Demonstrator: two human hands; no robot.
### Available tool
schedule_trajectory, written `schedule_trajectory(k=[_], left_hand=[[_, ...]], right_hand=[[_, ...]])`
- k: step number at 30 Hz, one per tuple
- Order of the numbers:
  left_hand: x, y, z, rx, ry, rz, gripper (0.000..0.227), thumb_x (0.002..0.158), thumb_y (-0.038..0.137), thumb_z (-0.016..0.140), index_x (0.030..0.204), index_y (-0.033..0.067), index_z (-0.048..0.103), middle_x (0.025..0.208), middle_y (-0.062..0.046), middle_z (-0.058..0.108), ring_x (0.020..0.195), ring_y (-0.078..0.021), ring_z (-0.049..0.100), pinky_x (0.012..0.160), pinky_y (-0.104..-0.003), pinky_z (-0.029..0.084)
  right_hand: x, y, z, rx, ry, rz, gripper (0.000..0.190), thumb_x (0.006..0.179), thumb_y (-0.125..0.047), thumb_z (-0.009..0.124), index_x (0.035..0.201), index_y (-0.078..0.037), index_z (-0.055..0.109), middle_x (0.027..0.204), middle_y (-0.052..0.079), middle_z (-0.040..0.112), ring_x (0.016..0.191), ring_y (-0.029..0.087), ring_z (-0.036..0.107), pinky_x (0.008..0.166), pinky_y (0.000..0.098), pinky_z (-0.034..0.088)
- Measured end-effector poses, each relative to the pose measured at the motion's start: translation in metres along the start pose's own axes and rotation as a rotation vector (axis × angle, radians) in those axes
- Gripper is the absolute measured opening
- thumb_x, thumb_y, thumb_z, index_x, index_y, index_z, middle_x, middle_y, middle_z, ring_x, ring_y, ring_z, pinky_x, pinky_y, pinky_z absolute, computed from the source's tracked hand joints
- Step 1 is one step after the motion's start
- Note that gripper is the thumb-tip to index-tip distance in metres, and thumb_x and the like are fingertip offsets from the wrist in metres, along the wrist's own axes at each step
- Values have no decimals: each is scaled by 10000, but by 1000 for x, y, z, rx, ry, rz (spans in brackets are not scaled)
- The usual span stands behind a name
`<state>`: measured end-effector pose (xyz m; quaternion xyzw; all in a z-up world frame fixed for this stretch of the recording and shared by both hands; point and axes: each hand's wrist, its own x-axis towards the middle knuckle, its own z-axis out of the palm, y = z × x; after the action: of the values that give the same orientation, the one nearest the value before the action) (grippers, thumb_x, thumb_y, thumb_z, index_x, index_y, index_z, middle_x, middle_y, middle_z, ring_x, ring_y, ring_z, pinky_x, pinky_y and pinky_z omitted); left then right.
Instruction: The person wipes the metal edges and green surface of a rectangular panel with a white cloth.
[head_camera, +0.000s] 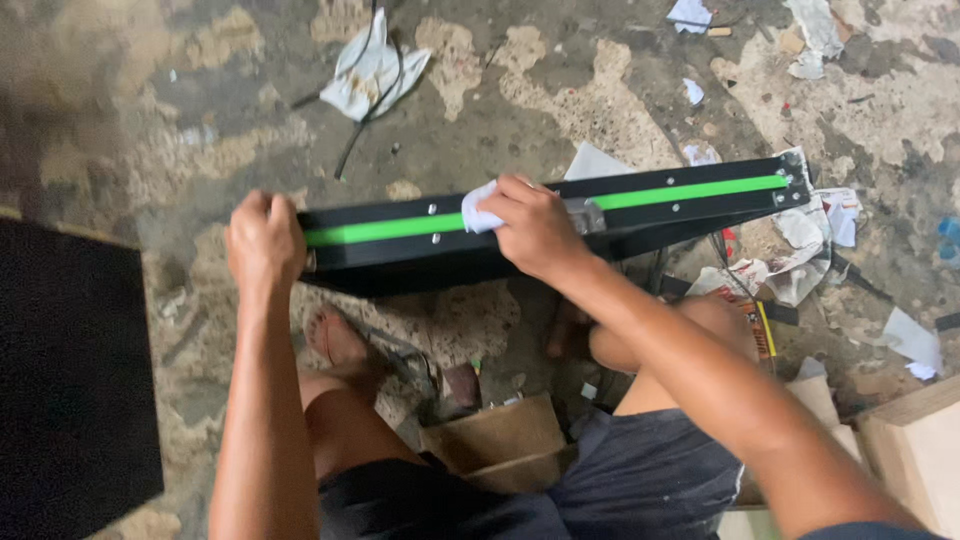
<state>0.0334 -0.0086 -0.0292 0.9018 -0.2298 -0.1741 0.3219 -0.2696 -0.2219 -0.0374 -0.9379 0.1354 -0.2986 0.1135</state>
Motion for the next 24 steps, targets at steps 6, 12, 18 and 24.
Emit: schedule_trajectory(k=[6, 12, 18, 24], left_hand=[[3, -20, 5, 0, 19, 20, 331, 989, 305, 487, 912, 30, 655, 834, -190, 661, 796, -315, 560, 726, -527, 418], [4, -19, 7, 92, 69, 80, 374, 1002, 274, 449, 1015, 12, 716, 945, -278, 700, 834, -481, 607, 712, -592, 423], [-4, -5, -2, 47, 14, -45, 357, 1035, 292, 461, 973, 3, 661, 912, -237, 668, 801, -389, 574, 655, -574, 404], [-4, -15, 8, 103, 65, -6, 350, 1015, 312, 454, 859, 22, 570, 821, -266, 599, 767, -424, 503, 721, -570, 389]], right_hand=[[-79, 94, -96, -96, 27, 250, 422, 704, 18, 600, 1077, -21, 792, 1047, 145, 712, 979, 362, 671, 852, 443, 531], [-167, 225, -151, -328, 195, 423, 322, 743, -12, 647, 1014, -20, 820, 948, 154, 720, 856, 339, 690, 742, 435, 504], [-85, 119, -134, -89, -42, 393, 392, 772, 57, 562, 1088, -9, 784, 989, 140, 663, 889, 335, 620, 765, 441, 476], [-90, 110, -138, -277, 56, 492, 318, 757, 60, 599, 1006, -35, 772, 986, 121, 689, 841, 353, 639, 741, 448, 494]])
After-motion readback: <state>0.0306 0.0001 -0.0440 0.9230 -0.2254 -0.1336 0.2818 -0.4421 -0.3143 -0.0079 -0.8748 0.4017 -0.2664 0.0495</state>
